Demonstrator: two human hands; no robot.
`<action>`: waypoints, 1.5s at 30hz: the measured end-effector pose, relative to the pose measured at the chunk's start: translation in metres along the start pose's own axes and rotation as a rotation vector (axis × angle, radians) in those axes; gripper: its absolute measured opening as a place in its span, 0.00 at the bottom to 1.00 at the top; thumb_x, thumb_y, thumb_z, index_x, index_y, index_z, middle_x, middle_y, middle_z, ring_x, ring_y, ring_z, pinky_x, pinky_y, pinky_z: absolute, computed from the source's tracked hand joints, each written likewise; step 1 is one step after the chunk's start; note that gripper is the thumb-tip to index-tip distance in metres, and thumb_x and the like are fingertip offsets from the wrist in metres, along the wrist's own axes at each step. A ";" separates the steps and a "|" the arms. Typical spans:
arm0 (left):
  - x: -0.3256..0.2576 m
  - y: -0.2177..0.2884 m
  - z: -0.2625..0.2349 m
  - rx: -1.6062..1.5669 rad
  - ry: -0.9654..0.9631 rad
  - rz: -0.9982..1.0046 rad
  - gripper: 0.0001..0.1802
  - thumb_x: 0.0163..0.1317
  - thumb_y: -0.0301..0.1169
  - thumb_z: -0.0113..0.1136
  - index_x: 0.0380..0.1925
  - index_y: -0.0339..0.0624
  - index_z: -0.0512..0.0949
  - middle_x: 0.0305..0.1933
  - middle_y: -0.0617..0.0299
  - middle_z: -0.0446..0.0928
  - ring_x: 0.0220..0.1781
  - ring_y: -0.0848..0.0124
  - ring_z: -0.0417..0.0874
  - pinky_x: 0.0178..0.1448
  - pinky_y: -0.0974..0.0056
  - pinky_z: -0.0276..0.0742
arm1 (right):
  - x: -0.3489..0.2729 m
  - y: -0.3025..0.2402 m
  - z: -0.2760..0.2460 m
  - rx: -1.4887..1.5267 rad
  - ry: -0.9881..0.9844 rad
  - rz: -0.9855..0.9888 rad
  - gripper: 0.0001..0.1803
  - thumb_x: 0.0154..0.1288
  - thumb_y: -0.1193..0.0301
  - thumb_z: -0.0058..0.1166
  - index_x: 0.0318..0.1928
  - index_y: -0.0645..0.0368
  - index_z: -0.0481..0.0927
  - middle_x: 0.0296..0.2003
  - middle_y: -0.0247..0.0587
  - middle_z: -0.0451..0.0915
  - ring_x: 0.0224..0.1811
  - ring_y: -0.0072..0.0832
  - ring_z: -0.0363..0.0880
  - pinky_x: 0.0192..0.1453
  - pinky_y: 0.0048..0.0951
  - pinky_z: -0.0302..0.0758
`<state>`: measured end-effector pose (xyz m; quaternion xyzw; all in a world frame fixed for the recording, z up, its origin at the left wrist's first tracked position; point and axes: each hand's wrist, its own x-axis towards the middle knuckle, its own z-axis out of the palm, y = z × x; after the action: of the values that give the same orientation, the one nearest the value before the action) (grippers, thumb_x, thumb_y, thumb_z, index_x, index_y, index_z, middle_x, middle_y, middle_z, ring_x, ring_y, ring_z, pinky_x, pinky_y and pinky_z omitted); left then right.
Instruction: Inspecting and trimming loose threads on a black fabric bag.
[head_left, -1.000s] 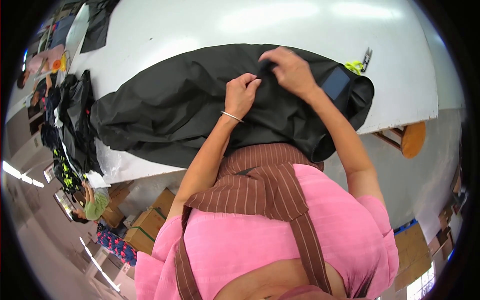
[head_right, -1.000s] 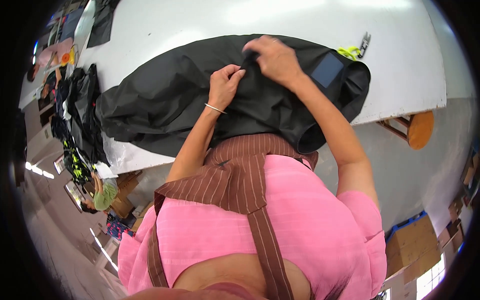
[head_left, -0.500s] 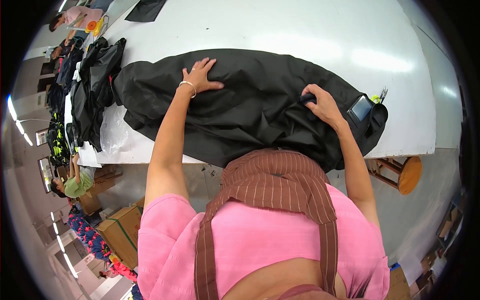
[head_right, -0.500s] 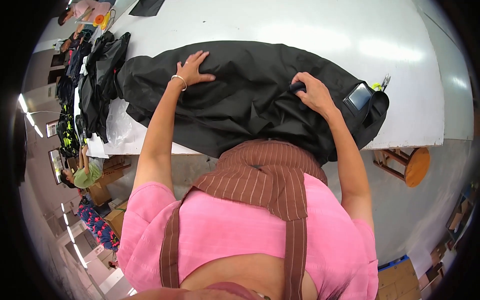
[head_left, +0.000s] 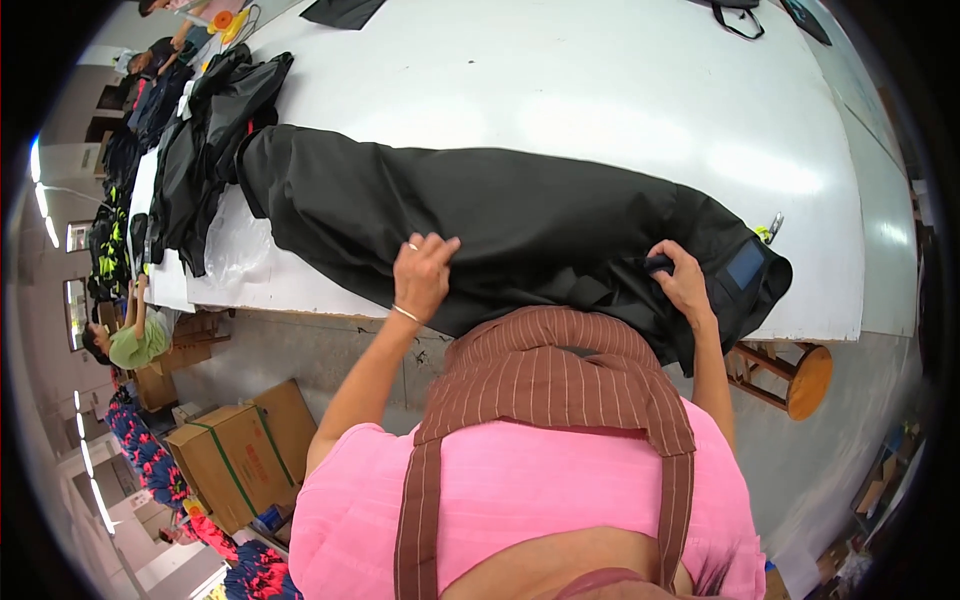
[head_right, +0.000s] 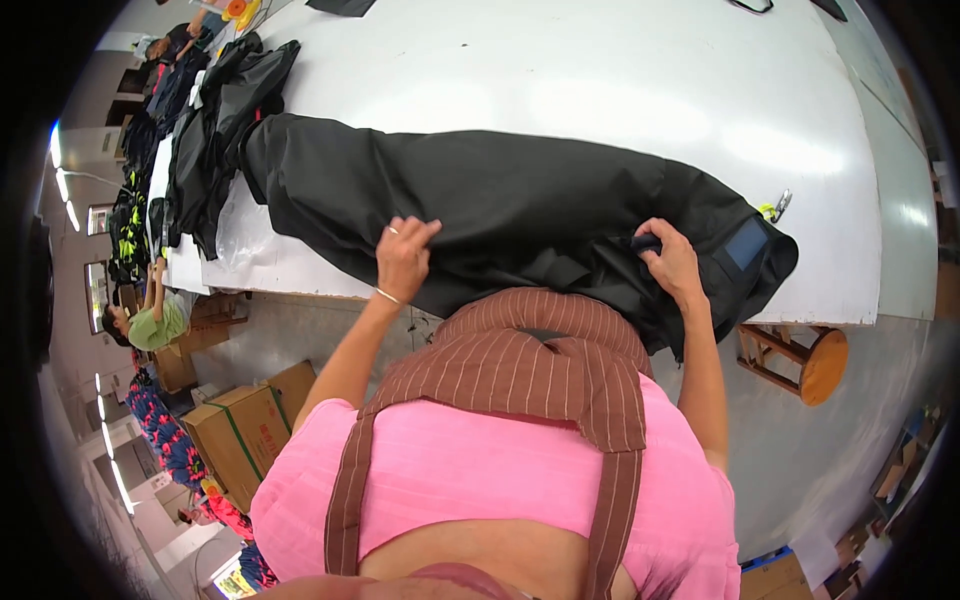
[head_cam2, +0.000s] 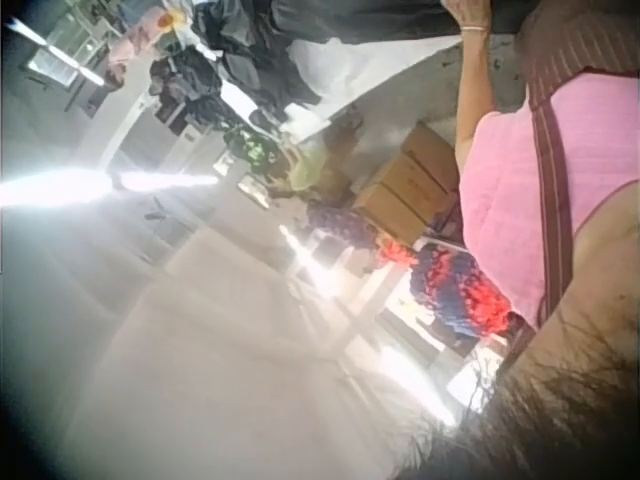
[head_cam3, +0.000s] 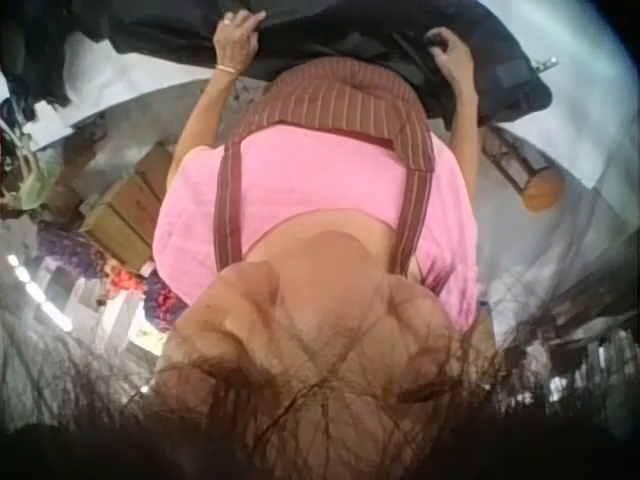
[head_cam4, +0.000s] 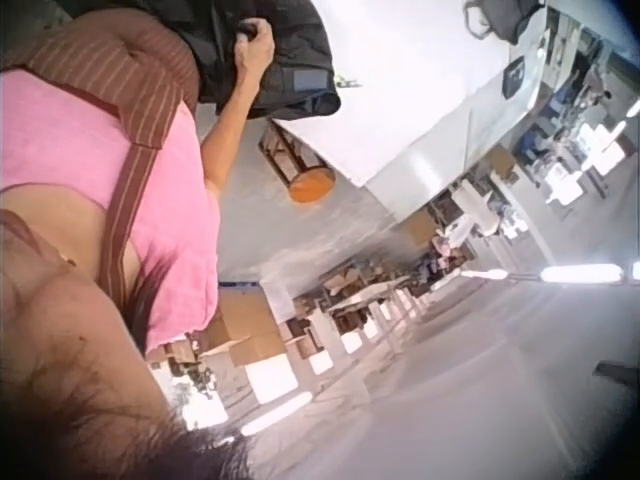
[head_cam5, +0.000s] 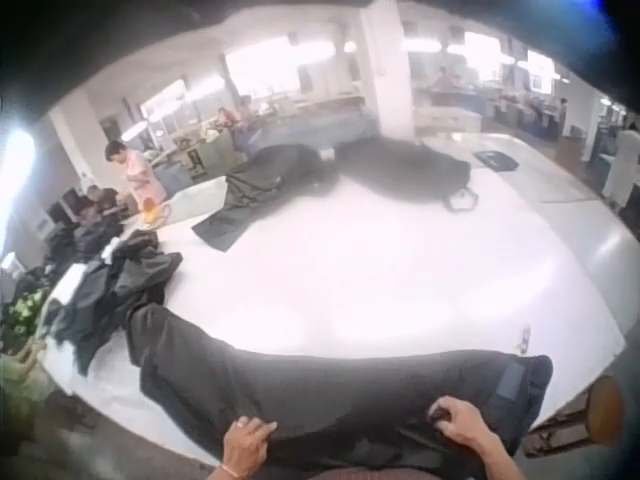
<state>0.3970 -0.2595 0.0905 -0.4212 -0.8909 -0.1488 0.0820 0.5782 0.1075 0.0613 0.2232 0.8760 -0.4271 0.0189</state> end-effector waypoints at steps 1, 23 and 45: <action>-0.013 0.006 0.003 -0.019 -0.056 -0.017 0.17 0.44 0.22 0.59 0.38 0.44 0.81 0.31 0.62 0.71 0.36 0.61 0.73 0.40 0.60 0.70 | 0.000 0.001 0.006 0.031 -0.033 -0.068 0.11 0.51 0.77 0.55 0.37 0.58 0.75 0.34 0.42 0.77 0.41 0.43 0.78 0.46 0.34 0.72; 0.001 -0.016 0.043 -0.144 0.008 -0.111 0.22 0.43 0.16 0.52 0.40 0.47 0.82 0.34 0.60 0.76 0.40 0.58 0.77 0.46 0.56 0.75 | -0.026 0.008 -0.061 0.881 0.212 0.027 0.11 0.58 0.76 0.59 0.42 0.58 0.77 0.36 0.25 0.77 0.39 0.12 0.72 0.44 0.18 0.71; -0.075 0.044 0.037 -0.969 0.200 -1.494 0.20 0.65 0.39 0.56 0.54 0.42 0.73 0.49 0.53 0.73 0.37 0.67 0.77 0.45 0.66 0.74 | 0.086 0.297 -0.224 0.631 0.749 0.487 0.17 0.59 0.72 0.59 0.50 0.61 0.79 0.37 0.34 0.81 0.35 0.22 0.79 0.40 0.24 0.76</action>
<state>0.4779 -0.2747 0.0440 0.2949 -0.7609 -0.5594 -0.1457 0.6567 0.4683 -0.0360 0.5514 0.5752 -0.5436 -0.2639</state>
